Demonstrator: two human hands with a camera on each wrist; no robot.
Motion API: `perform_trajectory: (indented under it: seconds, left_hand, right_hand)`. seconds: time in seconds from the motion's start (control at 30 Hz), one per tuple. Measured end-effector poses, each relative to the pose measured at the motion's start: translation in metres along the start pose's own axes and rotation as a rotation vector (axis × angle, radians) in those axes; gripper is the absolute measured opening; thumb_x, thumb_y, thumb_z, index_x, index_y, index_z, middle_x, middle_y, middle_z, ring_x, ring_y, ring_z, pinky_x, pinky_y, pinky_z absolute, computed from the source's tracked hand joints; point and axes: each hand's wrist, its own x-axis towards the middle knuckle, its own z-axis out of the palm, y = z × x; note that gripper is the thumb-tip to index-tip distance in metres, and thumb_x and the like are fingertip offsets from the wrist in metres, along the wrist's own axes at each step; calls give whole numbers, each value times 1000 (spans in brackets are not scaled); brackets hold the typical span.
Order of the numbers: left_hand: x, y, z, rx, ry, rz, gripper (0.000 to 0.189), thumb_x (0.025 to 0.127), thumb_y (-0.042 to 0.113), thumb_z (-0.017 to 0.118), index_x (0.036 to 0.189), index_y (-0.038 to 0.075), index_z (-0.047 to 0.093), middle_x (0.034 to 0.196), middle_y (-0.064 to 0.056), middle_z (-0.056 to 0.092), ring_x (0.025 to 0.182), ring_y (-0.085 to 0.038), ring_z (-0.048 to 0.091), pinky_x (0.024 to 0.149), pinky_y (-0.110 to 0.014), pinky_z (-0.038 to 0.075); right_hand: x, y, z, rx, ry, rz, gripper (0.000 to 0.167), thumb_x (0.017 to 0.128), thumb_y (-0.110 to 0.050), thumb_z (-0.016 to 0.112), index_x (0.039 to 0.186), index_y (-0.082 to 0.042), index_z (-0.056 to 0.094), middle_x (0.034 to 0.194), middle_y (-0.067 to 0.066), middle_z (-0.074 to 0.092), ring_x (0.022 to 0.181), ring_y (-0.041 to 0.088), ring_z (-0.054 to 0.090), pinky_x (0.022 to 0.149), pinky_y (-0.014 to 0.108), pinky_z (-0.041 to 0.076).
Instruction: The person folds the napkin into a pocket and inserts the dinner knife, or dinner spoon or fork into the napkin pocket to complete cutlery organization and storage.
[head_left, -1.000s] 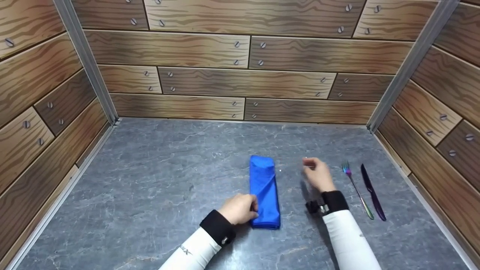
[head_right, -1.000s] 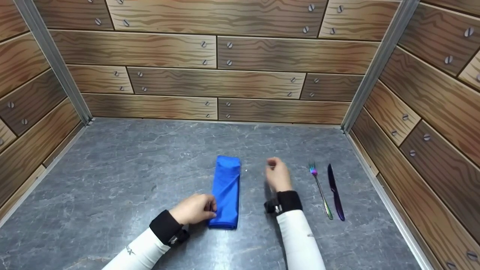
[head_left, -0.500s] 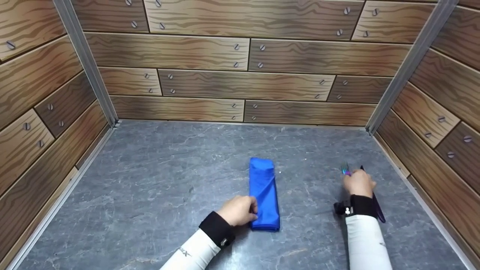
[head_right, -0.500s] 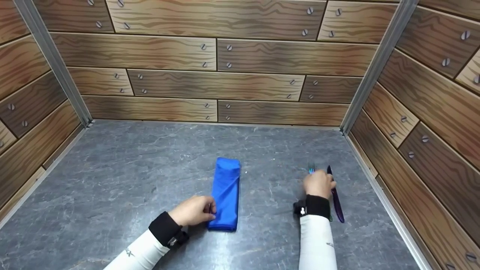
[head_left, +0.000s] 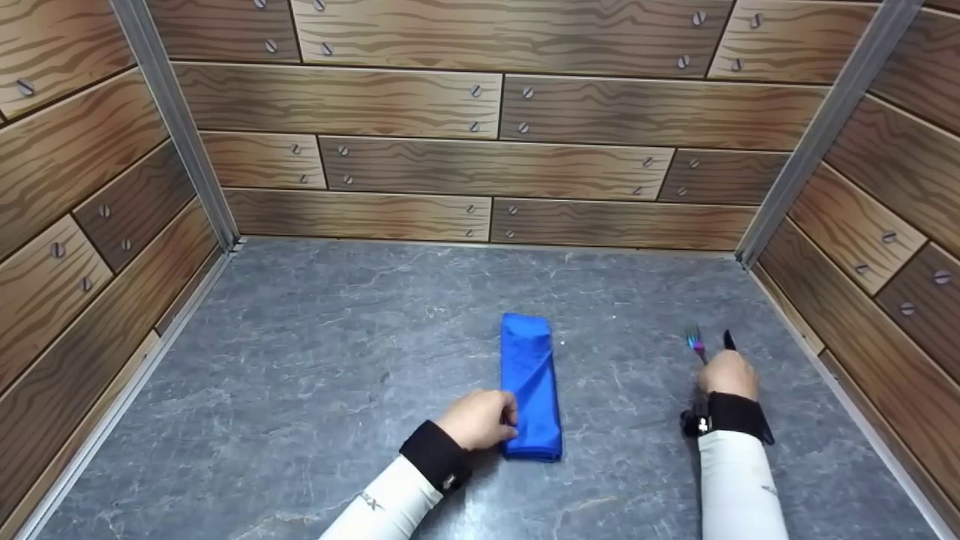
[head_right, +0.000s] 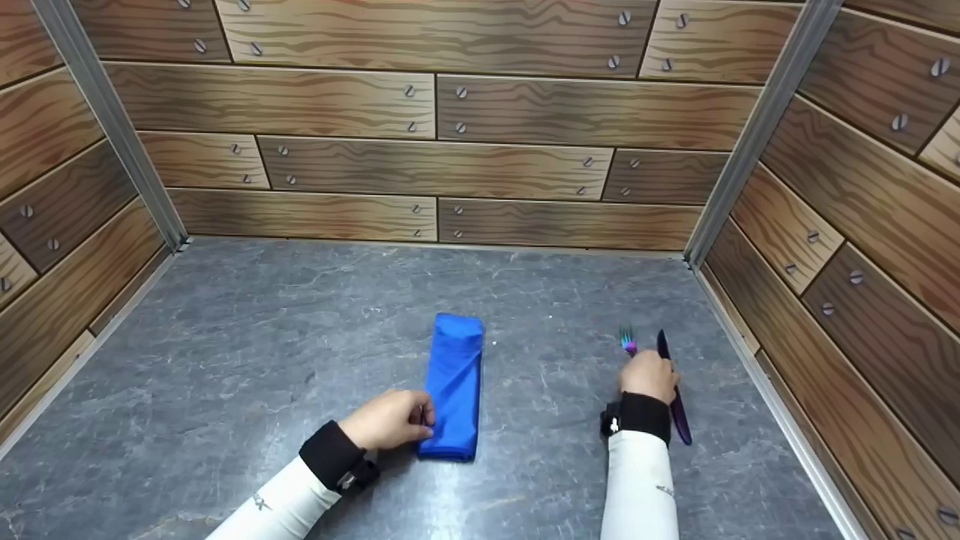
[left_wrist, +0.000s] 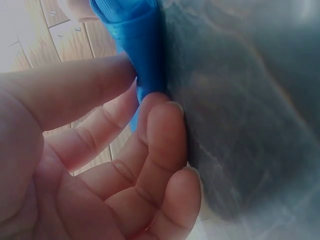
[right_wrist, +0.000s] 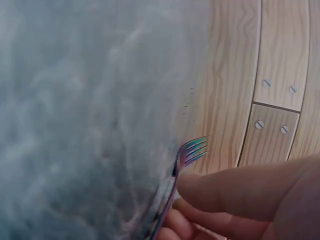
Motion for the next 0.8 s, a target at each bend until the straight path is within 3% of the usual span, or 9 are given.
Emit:
perform_trajectory:
  seconds: [0.3,0.57,0.8]
  left_hand:
    - [0,0,2,5,1,2,23,96,25,95,92,24,73,82,14,66,76,-4,57,73,-26,51]
    - [0,1,2,3,-1,-2,24,96,24,96,91,24,72,83,14,68,77,-4,58,74,-26,53]
    - [0,0,1,-5,-10,-8,23,96,24,95,92,24,73,83,14,68,78,-4,58,75,-27,53]
  right_hand:
    - [-7,2,5,19,5,-6,27,101,-14,73,100,11,82,128,48,75,120,71,72,106,76,61]
    - [-6,-4,3,-26,-52,-15,20,95,-12,76,95,8,82,126,45,77,119,71,72,106,76,61]
    - [-4,-5,3,-16,-44,-59,20,90,-15,77,85,4,81,121,44,78,120,75,69,111,78,58]
